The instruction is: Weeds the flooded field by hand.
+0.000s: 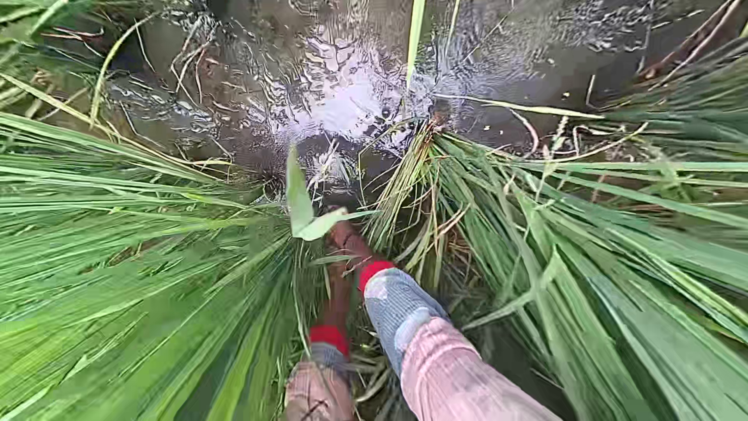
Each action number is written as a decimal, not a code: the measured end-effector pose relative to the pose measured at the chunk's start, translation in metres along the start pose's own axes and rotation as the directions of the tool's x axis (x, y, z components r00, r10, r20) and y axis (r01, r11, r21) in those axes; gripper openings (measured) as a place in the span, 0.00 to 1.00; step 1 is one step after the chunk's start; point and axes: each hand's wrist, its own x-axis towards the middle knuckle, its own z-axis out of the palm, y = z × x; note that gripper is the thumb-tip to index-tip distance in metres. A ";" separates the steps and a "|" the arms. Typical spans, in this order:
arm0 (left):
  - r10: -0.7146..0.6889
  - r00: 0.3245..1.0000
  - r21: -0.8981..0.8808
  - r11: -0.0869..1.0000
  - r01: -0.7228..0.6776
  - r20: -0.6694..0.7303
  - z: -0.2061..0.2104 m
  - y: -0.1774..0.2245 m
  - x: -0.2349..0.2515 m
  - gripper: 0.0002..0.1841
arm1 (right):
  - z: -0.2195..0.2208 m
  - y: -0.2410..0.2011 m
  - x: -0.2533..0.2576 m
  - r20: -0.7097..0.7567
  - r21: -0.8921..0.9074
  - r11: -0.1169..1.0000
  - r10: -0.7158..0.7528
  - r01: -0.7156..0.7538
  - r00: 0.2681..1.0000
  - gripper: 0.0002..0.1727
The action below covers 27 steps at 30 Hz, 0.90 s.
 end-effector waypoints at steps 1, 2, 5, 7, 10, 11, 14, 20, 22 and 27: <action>0.036 0.997 -0.266 0.963 -0.054 -0.072 0.015 -0.026 0.002 0.20 | -0.006 0.003 -0.014 -0.022 -0.010 1.000 0.029 -0.029 0.999 0.20; -0.005 0.995 -0.412 0.911 -0.036 -0.098 0.025 -0.041 -0.007 0.20 | -0.013 0.019 -0.031 -0.051 0.032 0.999 0.016 -0.014 0.999 0.20; -0.176 0.984 -0.496 0.858 0.135 -0.035 0.048 -0.059 -0.044 0.18 | -0.045 0.092 -0.035 -0.135 0.088 0.995 -0.030 0.042 0.990 0.18; -0.190 0.981 -0.479 0.864 0.155 -0.027 0.046 -0.045 -0.052 0.18 | -0.047 0.106 -0.026 -0.109 0.071 0.993 -0.083 0.091 0.991 0.20; -0.056 0.997 -0.393 0.919 0.034 -0.045 0.051 0.018 -0.013 0.17 | -0.052 0.024 -0.026 -0.107 0.158 0.953 -0.243 0.258 0.964 0.17; -0.052 0.997 -0.273 0.961 0.037 -0.049 0.044 0.013 -0.022 0.17 | -0.051 0.026 -0.044 -0.109 0.221 0.940 -0.240 0.259 0.965 0.15; 0.107 0.990 0.045 0.994 -0.103 -0.096 0.031 0.009 -0.020 0.17 | -0.048 0.020 -0.048 -0.128 0.394 0.884 -0.217 0.251 0.968 0.16; 0.397 0.886 0.141 0.917 -0.373 -0.239 0.006 0.002 -0.054 0.18 | -0.007 0.014 -0.012 0.025 0.476 0.877 -0.085 0.063 0.996 0.19; 0.416 0.873 0.125 0.910 -0.396 -0.255 0.000 -0.006 -0.061 0.18 | 0.002 0.024 0.007 0.030 0.458 0.884 -0.118 0.091 0.993 0.21; 0.432 0.856 0.242 0.896 -0.372 -0.284 -0.010 -0.011 -0.061 0.17 | 0.021 0.041 0.054 0.080 0.368 0.927 0.047 -0.074 0.996 0.23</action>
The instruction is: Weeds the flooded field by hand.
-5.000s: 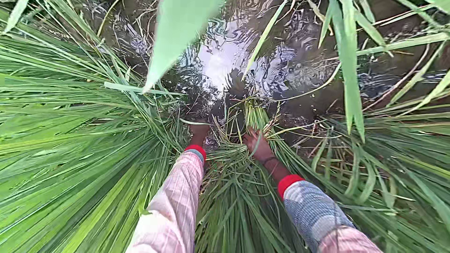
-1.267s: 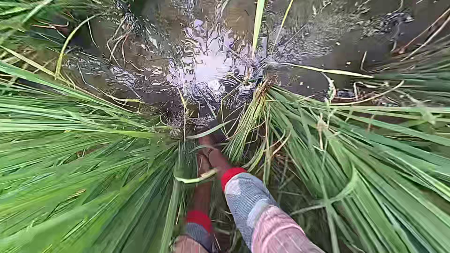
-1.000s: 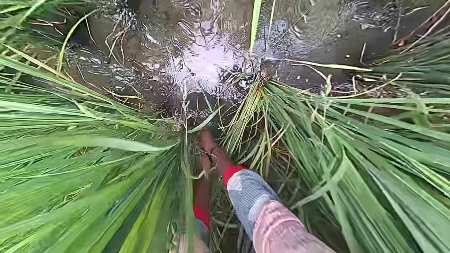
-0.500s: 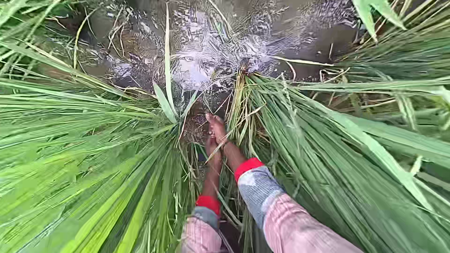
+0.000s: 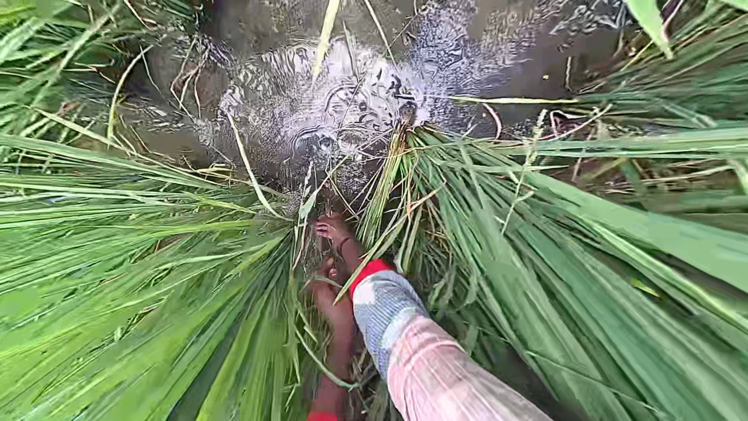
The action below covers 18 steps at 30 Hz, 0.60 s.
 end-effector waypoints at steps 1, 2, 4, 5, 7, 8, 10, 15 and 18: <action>0.038 0.999 0.031 0.999 -0.038 0.003 -0.001 0.000 0.002 0.16 | 0.004 0.002 0.004 -0.003 -0.030 0.999 0.019 -0.019 1.000 0.23; 0.049 0.999 0.046 0.998 -0.050 0.016 -0.002 0.003 0.004 0.16 | 0.003 0.010 0.016 0.031 -0.057 0.998 -0.007 0.009 0.999 0.22; 0.006 0.999 -0.007 1.000 -0.006 0.051 -0.004 0.010 0.004 0.15 | 0.001 0.017 0.028 0.076 -0.081 0.996 -0.037 0.044 0.996 0.21; -0.002 0.999 -0.042 0.999 0.005 0.049 -0.004 0.010 0.004 0.15 | 0.002 0.018 0.030 0.070 -0.097 0.994 -0.036 0.043 0.997 0.20; 0.012 1.000 -0.108 0.994 -0.010 0.025 -0.001 0.006 0.001 0.15 | -0.003 0.022 0.037 0.078 -0.143 0.989 -0.025 0.036 0.997 0.21; 0.027 0.999 -0.116 0.993 -0.024 0.025 0.000 0.004 0.001 0.15 | -0.007 0.025 0.045 0.095 -0.156 0.987 -0.023 0.038 0.995 0.21; 0.071 0.996 -0.034 0.997 -0.069 0.045 0.003 0.002 0.003 0.16 | -0.011 0.024 0.047 0.114 -0.208 0.978 -0.013 0.037 0.993 0.22; -0.072 0.997 0.092 0.993 0.069 0.025 0.008 -0.013 0.015 0.16 | -0.005 0.031 0.057 0.177 -0.373 0.924 -0.015 0.081 0.984 0.18; -0.106 0.994 0.111 0.989 0.102 0.027 0.007 -0.024 0.020 0.15 | -0.007 0.029 0.045 0.105 -0.336 0.937 -0.066 0.098 0.992 0.21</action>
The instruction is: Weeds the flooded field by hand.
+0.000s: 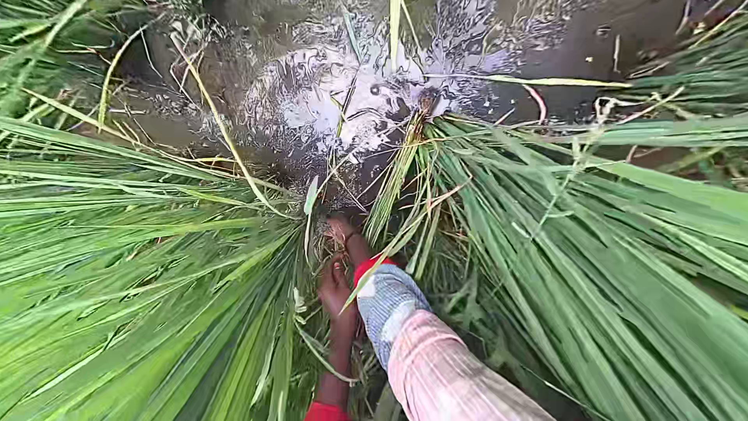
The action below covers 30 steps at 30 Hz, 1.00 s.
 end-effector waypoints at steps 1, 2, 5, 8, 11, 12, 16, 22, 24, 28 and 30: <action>-0.007 1.000 0.011 1.000 0.008 -0.008 0.000 -0.002 0.001 0.15 | -0.003 -0.001 -0.007 -0.044 0.031 0.999 0.015 -0.014 0.999 0.22; -0.027 1.000 0.041 0.999 0.027 -0.004 -0.002 -0.002 0.001 0.16 | -0.008 0.000 -0.014 -0.081 0.070 0.997 0.042 -0.036 0.996 0.22; -0.150 0.987 0.202 0.970 0.135 0.058 -0.005 0.012 0.013 0.20 | -0.024 -0.007 -0.019 -0.087 0.103 0.992 0.075 -0.066 0.993 0.16; -0.229 0.970 0.256 0.945 0.202 0.079 -0.003 0.010 0.030 0.21 | -0.028 -0.043 -0.058 -0.056 -0.077 0.994 0.077 -0.081 0.995 0.16; -0.342 0.937 0.053 0.939 0.339 0.066 -0.001 0.000 0.038 0.20 | -0.032 -0.048 -0.071 -0.028 -0.126 0.991 0.052 -0.055 0.998 0.18; -0.362 0.930 -0.053 0.929 0.365 0.068 -0.004 -0.001 0.038 0.20 | -0.033 -0.039 -0.063 -0.018 -0.088 0.995 0.047 -0.048 0.999 0.17; -0.316 0.942 -0.387 0.859 0.336 0.115 -0.005 -0.005 0.039 0.17 | -0.041 -0.038 -0.075 -0.061 -0.032 0.995 0.092 -0.094 0.994 0.10; -0.334 0.921 -0.178 0.912 0.369 0.200 0.006 0.032 0.032 0.17 | -0.054 -0.081 -0.128 -0.096 -0.430 0.891 -0.205 0.145 0.974 0.25; -0.245 0.960 -0.183 0.946 0.267 0.137 0.015 0.033 0.029 0.17 | -0.052 -0.101 -0.148 -0.030 -0.628 0.749 -0.296 0.212 0.955 0.20; -0.207 0.973 -0.349 0.909 0.228 0.097 0.026 0.060 0.032 0.19 | -0.049 -0.127 -0.194 -0.001 -0.662 0.695 -0.375 0.281 0.927 0.19; -0.209 0.969 -0.421 0.874 0.244 0.130 0.028 0.071 0.034 0.19 | -0.051 -0.130 -0.214 -0.088 -0.554 0.764 -0.448 0.330 0.889 0.18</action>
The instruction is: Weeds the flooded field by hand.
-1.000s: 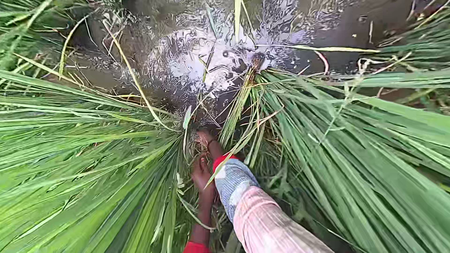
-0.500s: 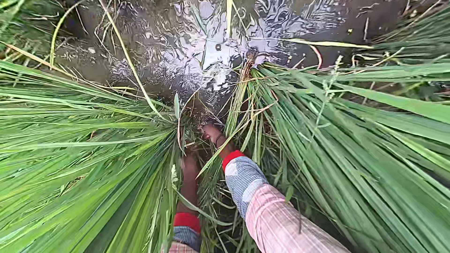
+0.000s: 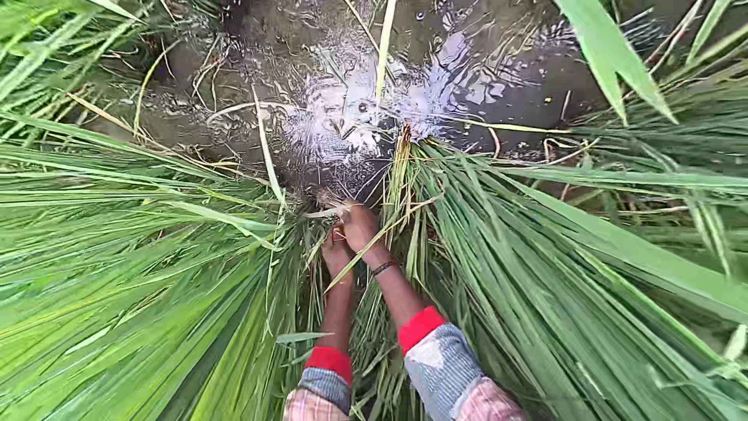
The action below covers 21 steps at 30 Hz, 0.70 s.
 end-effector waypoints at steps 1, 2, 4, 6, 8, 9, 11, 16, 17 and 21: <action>-0.002 1.000 -0.017 1.000 0.002 0.027 0.001 0.004 -0.003 0.19 | -0.006 -0.003 -0.008 -0.067 0.038 0.999 -0.035 0.037 0.997 0.19; 0.014 0.999 0.008 1.000 -0.014 0.033 0.001 0.006 -0.008 0.19 | -0.014 -0.005 -0.014 -0.138 0.062 0.994 -0.079 0.088 0.987 0.20; 0.126 0.992 0.151 0.980 -0.127 0.019 0.004 0.013 -0.015 0.17 | -0.031 -0.013 -0.013 -0.285 0.057 0.978 -0.174 0.198 0.942 0.23; 0.245 0.966 0.319 0.912 -0.257 0.079 0.004 0.025 -0.020 0.19 | -0.048 -0.021 0.008 -0.433 -0.025 0.965 -0.247 0.263 0.867 0.21; 0.348 0.932 0.395 0.845 -0.360 0.106 0.006 0.036 -0.023 0.19 | -0.062 -0.023 0.046 -0.605 -0.083 0.963 -0.253 0.256 0.755 0.19; 0.388 0.915 0.398 0.825 -0.400 0.113 0.008 0.042 -0.021 0.19 | -0.069 -0.020 0.070 -0.664 -0.068 0.963 -0.238 0.260 0.709 0.19; 0.419 0.898 0.392 0.810 -0.436 0.134 0.011 0.057 -0.020 0.18 | -0.085 -0.015 0.109 -0.699 -0.041 0.981 -0.164 0.190 0.696 0.23; 0.323 0.927 0.413 0.830 -0.374 0.191 0.009 0.058 -0.021 0.19 | -0.110 -0.028 0.138 -0.460 -0.014 0.979 0.175 -0.205 0.871 0.39; 0.270 0.943 0.427 0.842 -0.330 0.196 0.008 0.052 -0.021 0.20 | -0.110 -0.030 0.138 -0.412 0.059 0.977 0.212 -0.206 0.886 0.42; 0.041 0.966 0.444 0.883 -0.154 0.254 0.004 0.026 -0.041 0.25 | -0.098 -0.009 0.130 -0.243 0.500 0.858 0.272 -0.120 0.931 0.23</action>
